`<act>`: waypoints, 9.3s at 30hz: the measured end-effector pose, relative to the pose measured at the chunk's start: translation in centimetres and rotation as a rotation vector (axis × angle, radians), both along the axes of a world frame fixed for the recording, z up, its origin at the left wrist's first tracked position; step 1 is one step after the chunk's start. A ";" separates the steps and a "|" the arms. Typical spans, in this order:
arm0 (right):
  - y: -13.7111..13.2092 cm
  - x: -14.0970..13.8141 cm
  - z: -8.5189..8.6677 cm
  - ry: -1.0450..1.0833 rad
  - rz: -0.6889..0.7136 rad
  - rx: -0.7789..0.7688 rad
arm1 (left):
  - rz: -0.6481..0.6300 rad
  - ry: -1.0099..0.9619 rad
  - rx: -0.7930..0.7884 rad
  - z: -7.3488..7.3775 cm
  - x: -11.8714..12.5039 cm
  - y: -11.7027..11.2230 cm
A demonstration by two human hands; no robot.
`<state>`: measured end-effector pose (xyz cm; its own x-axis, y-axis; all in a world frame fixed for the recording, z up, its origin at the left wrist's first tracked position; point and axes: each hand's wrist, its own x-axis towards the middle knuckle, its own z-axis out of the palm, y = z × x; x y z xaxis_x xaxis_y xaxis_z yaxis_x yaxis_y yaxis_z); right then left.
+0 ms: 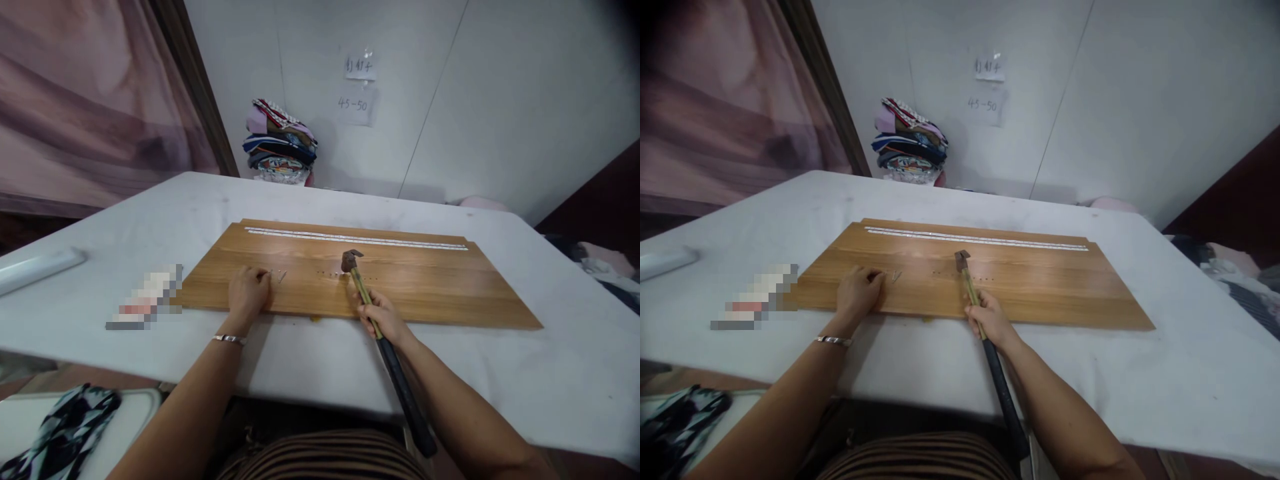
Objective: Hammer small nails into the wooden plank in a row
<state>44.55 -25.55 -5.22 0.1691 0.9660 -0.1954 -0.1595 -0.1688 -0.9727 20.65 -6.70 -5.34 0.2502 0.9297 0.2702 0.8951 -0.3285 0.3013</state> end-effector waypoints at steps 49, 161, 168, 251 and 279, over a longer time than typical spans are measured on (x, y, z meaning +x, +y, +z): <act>-0.5 -0.1 0.4 -0.048 -0.009 -0.043 | -0.040 0.221 -0.057 1.2 0.2 -0.6; -0.1 -0.3 0.6 -0.023 -0.040 -0.003 | -0.050 -0.129 -0.149 0.7 -0.6 1.7; -0.2 -0.3 0.4 -0.008 -0.017 0.006 | 0.026 -0.202 -0.081 0.4 -1.2 1.9; 0.1 -0.3 -0.1 0.022 0.003 0.001 | -0.301 -0.324 -0.061 -1.5 2.5 -1.8; 0.2 -0.3 -0.1 0.040 -0.010 0.026 | -0.292 -0.217 -0.136 -0.9 2.5 -2.1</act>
